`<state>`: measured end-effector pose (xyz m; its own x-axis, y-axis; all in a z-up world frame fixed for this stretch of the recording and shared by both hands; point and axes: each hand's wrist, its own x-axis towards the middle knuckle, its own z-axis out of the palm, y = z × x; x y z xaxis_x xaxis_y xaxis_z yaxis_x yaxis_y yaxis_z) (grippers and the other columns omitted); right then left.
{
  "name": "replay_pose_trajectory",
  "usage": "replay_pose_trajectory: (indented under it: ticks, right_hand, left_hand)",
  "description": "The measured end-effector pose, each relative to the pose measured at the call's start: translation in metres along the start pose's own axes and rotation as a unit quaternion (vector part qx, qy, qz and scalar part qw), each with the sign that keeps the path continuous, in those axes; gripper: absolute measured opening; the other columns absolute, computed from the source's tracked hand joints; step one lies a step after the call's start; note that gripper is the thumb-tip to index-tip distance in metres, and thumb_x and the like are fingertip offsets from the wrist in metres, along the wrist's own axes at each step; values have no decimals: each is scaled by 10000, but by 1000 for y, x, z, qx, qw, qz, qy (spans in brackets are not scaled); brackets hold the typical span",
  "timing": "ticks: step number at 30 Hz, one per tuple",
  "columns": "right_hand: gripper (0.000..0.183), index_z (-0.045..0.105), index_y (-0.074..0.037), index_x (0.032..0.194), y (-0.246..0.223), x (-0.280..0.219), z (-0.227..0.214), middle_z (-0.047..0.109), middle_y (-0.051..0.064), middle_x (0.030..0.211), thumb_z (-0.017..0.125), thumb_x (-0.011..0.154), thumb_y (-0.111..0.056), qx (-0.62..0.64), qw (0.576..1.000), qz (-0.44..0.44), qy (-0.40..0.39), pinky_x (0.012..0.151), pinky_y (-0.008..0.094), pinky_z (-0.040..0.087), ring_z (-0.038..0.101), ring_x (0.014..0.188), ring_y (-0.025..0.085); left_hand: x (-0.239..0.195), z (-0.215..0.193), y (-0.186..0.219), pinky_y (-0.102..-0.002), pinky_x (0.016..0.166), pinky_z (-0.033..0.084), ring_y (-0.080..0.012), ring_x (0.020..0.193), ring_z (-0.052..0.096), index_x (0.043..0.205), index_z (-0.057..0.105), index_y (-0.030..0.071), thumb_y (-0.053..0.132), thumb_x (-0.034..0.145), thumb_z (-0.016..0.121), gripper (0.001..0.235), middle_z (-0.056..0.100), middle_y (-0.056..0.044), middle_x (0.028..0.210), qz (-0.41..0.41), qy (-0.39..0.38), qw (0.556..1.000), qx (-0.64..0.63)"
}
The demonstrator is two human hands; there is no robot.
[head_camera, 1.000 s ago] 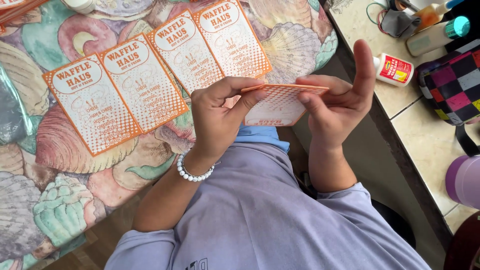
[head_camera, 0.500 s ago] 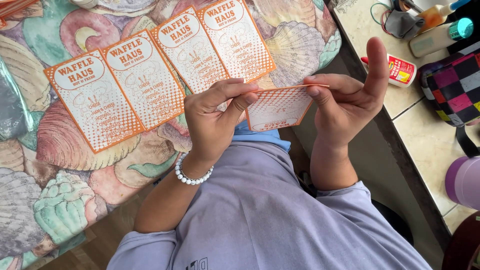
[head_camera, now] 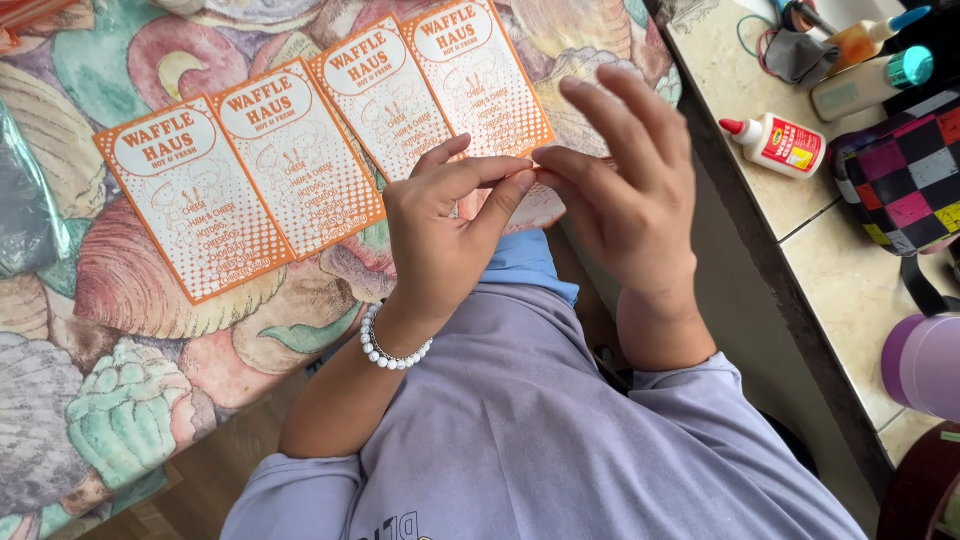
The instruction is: Applying glue to paper bags and folding them to assemble or seal them.
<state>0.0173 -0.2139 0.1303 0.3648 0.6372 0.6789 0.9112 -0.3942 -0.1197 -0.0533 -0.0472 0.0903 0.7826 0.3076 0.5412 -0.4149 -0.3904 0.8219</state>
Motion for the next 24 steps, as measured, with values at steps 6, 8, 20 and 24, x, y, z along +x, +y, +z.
replay_pose_trajectory:
  ticks: [6, 8, 20, 24]
  right_hand:
    - [251, 694, 34, 987, -1, 6, -6, 598, 265, 1332, 563, 1108, -143, 70, 997, 10, -9, 1073, 561, 505, 559, 1272, 490]
    - [208, 698, 29, 993, 8, 2, -15, 559, 267, 1410, 628, 1081, -146, 132, 989, 29, -61, 1172, 568, 434, 497, 1376, 470]
    - [798, 314, -9, 1591, 43, -75, 32, 701, 205, 1155, 757, 930, 44, 491, 802, 339, -30, 915, 351, 613, 696, 1018, 208]
    - [903, 206, -26, 1638, 44, -55, -9, 698, 273, 1125, 743, 919, 72, 440, 830, 331, -87, 793, 388, 652, 690, 958, 242]
  left_hand:
    - [3, -7, 6, -509, 1144, 469, -179, 802, 771, 1023, 744, 87, 135, 984, 742, 62, 796, -57, 977, 27, -33, 999, 13]
    - [4, -10, 13, -515, 1166, 409, -177, 725, 747, 969, 760, 56, 108, 1007, 688, 97, 800, -64, 932, 82, -26, 996, 37]
    - [-1, 2, 10, -398, 1105, 529, -105, 763, 692, 947, 738, 72, 189, 989, 682, 136, 761, -39, 868, -104, 75, 989, -66]
    - [4, -12, 15, -363, 1011, 608, -210, 1026, 757, 1100, 694, 25, 112, 910, 762, 220, 724, -131, 1206, -37, 106, 993, -29]
